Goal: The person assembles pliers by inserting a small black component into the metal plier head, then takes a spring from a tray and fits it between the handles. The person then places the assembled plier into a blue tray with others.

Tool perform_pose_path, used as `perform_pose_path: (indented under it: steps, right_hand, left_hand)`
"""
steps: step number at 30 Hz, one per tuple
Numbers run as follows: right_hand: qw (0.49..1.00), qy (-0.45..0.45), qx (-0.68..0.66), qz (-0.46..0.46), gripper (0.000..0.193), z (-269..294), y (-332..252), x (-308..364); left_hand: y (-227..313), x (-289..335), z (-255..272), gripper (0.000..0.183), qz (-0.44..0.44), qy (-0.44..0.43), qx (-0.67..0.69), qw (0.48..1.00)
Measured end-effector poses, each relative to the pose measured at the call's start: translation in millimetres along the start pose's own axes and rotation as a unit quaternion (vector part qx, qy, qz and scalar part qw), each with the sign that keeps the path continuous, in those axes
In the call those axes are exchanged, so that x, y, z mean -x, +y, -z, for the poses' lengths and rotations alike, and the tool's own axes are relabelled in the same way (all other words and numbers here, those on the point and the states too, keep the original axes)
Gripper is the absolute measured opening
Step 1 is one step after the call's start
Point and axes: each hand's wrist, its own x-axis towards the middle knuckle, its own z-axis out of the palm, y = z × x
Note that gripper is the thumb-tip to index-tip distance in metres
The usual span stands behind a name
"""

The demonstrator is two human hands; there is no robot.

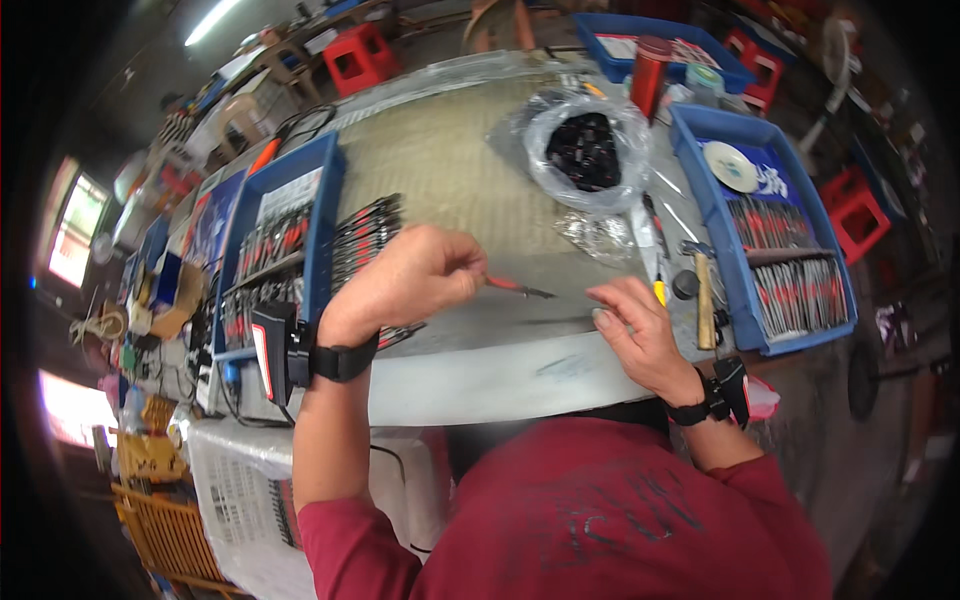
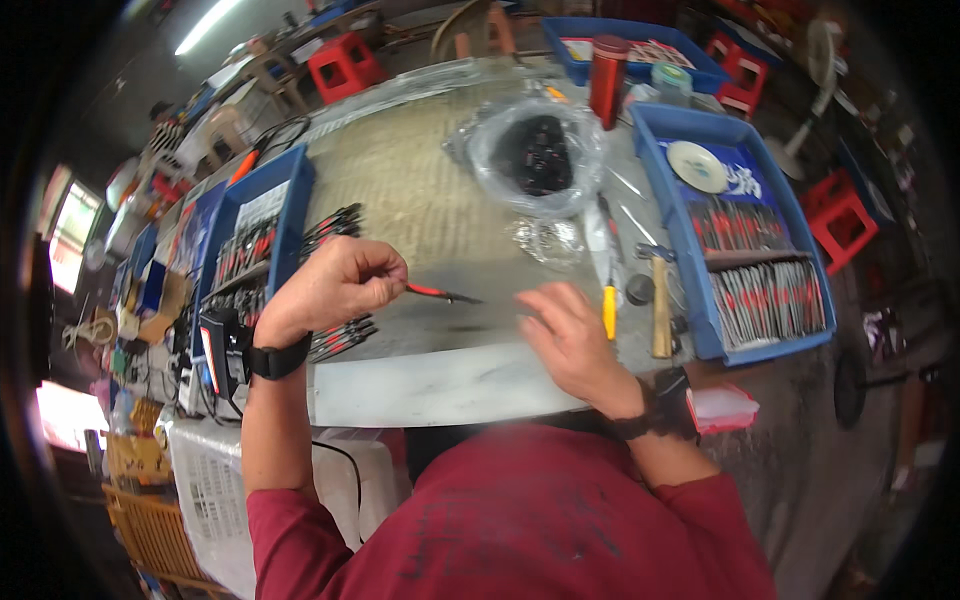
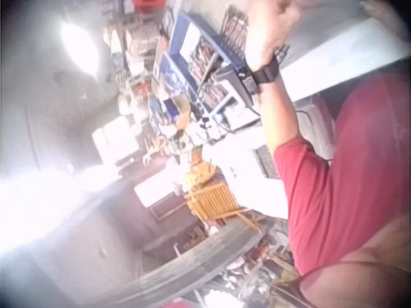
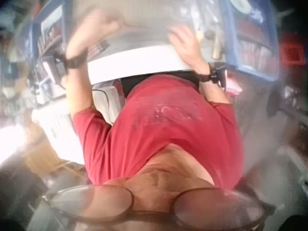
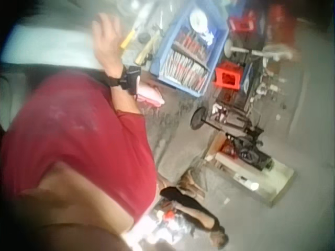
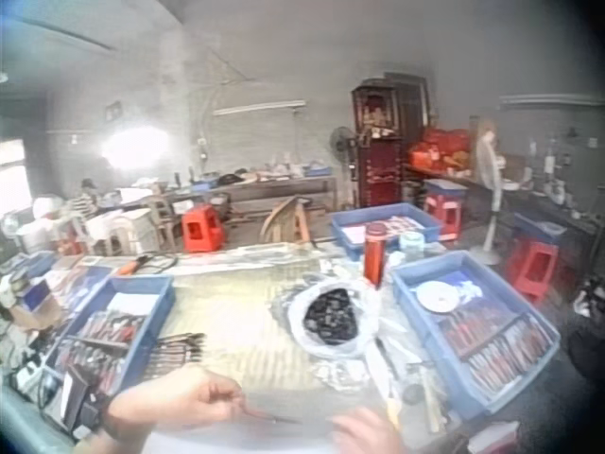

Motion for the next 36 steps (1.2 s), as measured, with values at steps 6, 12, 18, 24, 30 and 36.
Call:
perform_pose_path:
  steps: [6,12,18,24,30,36]
  right_hand:
    - [0.995,-0.054,0.007,0.078,0.017,10.2,2.5,-0.5]
    - [0.998,-0.019,-0.063,0.022,0.012,18.6,3.4,10.9]
    - [0.997,0.020,-0.080,0.000,0.012,21.5,1.0,17.4]
    - [0.997,0.040,-0.050,0.047,0.015,31.4,-2.6,19.6]
    - [0.972,0.211,0.096,-0.036,0.015,115.8,17.8,21.6]
    - [0.903,0.075,0.345,-0.247,0.023,190.0,68.2,24.0]
  left_hand:
    - [26.9,-18.1,-38.0,0.014,-0.070,-0.048,0.014,0.996]
    - [33.8,-24.0,-65.3,0.010,0.024,0.020,0.281,0.959]
    - [28.9,-28.1,-113.4,0.014,0.000,0.112,0.501,0.858]
    - [23.7,-20.9,-131.2,0.014,-0.006,0.155,0.492,0.857]
    - [6.3,-13.6,-122.4,0.015,-0.014,0.233,0.460,0.857]
    - [-2.1,-9.7,-123.2,0.012,0.005,0.243,0.465,0.852]
